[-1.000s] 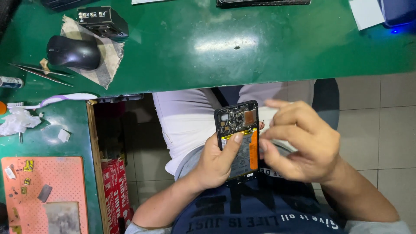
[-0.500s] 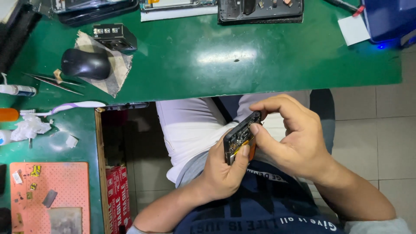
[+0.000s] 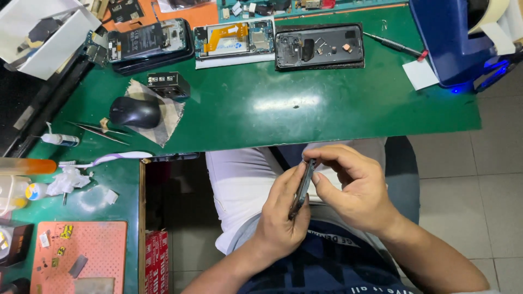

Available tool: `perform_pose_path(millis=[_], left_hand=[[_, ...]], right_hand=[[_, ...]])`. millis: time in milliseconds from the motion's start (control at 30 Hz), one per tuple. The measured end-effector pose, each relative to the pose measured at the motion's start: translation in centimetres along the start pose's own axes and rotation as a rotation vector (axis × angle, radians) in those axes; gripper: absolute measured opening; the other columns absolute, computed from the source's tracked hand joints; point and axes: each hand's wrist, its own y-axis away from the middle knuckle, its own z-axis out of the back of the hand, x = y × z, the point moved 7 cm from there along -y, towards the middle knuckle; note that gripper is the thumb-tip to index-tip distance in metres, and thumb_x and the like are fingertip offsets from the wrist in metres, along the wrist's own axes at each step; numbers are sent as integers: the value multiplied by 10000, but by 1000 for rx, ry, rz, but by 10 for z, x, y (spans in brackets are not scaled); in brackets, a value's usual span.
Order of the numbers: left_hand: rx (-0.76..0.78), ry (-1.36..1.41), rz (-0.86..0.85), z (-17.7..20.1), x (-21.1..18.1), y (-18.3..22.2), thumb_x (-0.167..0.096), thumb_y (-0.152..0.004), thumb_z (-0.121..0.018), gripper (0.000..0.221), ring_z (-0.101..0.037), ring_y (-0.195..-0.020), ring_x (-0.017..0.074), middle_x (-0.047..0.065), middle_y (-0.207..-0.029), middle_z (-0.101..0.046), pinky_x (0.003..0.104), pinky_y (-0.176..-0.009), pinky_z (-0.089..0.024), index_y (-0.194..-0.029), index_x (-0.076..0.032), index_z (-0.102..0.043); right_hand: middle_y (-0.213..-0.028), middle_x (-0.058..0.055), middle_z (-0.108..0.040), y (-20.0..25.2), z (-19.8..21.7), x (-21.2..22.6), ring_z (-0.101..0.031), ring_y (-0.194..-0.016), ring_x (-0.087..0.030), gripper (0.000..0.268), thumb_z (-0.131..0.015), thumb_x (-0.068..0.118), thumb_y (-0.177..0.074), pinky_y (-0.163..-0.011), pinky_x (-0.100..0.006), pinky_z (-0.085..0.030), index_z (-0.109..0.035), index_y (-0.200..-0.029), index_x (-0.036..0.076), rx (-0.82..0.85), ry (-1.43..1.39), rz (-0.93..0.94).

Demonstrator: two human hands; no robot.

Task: Disassembling a smartphone and applying flux to the motherboard components on a repair bench.

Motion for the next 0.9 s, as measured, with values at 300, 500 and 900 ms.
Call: perform_pose_path(millis=[300, 500, 900], left_hand=[[-27, -95, 66, 3, 7, 0, 7, -776, -430, 525, -408, -1144, 355, 240, -1214, -356, 390, -1004, -337, -1273, 48, -267], [-18, -19, -34, 5, -2, 2, -41, -818, -405, 484, -392, -1164, 370, 268, -1239, -341, 392, -1025, -310, -1268, 62, -261], [-60, 17, -83, 8, -4, 3, -6, -795, -423, 509, -435, -1111, 338, 213, -1191, -379, 377, -1000, -359, -1281, 24, -275]], right_hand=[[-872, -133, -640, 16, 1, -26, -623, -729, -151, 229, -552, -15, -746, -723, -217, -513, -575, -974, -28, -242, -128, -235], [-994, -140, -624, 9, -3, -40, -591, -910, -168, 285, -561, 0, -732, -819, -241, -477, -566, -1015, -30, -117, -130, -210], [-952, -186, -592, 16, 9, -76, -562, -868, -214, 298, -568, -64, -692, -825, -291, -466, -550, -989, -85, -182, -265, -191]])
